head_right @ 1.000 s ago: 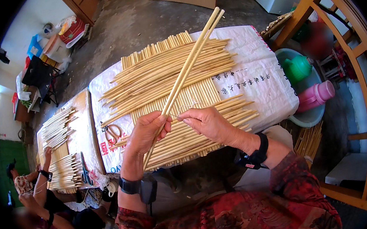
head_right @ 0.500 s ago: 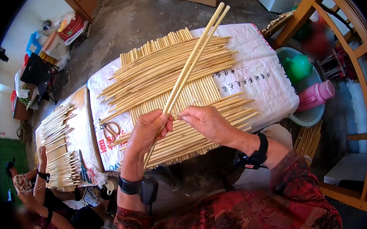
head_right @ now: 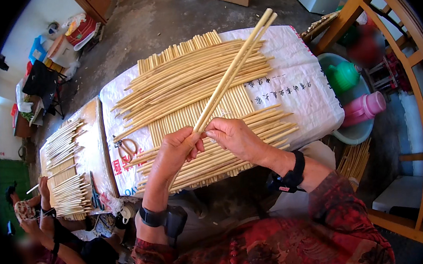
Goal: The person organizes thin wooden sticks on a table and secures them together using a fine white string.
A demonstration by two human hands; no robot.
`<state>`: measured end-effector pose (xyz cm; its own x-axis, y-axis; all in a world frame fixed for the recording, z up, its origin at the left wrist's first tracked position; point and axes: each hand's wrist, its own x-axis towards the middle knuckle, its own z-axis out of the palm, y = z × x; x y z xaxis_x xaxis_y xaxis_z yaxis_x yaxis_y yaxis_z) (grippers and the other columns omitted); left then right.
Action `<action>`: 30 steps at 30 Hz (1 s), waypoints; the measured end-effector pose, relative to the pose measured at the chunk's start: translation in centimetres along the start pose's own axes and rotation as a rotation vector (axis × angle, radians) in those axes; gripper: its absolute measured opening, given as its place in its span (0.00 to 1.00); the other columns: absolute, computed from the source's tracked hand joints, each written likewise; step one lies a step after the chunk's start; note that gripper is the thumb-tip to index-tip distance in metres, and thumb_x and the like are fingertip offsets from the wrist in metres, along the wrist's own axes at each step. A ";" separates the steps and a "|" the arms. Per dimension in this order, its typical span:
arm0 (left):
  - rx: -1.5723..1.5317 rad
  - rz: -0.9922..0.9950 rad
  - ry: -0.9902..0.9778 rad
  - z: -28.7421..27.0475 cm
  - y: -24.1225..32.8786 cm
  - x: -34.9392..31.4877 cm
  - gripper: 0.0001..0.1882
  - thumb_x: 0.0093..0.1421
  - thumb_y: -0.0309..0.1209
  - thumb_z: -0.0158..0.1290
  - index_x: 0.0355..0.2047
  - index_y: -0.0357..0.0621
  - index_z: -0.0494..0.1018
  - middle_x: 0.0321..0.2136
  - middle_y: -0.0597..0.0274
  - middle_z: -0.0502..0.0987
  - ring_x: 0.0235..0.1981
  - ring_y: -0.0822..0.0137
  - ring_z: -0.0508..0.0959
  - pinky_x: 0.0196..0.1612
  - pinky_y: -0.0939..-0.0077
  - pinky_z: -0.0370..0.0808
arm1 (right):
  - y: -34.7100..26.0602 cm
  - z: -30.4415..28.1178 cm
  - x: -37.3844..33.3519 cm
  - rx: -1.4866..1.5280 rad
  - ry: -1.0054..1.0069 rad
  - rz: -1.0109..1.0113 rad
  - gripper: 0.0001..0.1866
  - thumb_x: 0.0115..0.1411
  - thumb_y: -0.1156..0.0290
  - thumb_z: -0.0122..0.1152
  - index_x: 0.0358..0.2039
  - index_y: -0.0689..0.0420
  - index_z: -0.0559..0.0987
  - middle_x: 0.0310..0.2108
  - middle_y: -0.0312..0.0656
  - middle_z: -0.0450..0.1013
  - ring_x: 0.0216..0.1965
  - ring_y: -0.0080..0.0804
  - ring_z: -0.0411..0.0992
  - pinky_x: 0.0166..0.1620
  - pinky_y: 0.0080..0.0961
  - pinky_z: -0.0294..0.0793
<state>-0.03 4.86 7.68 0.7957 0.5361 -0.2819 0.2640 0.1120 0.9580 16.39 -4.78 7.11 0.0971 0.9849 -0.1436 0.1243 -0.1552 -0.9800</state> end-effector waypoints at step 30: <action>0.278 0.214 0.298 1.5 -0.6 0.8 0.11 0.63 0.33 0.44 0.28 0.38 0.68 0.15 0.67 0.65 0.19 0.76 0.64 0.23 0.79 0.63 | -0.5 -1.1 1.9 0.034 -0.024 -0.019 0.11 0.63 0.67 0.48 0.34 0.61 0.74 0.14 0.28 0.59 0.13 0.12 0.55 0.15 0.12 0.55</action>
<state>1.28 3.95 6.83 0.6673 0.7447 -0.0132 0.2800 -0.2344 0.9309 17.59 -2.92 7.45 0.0714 0.9892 -0.1281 0.0924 -0.1345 -0.9866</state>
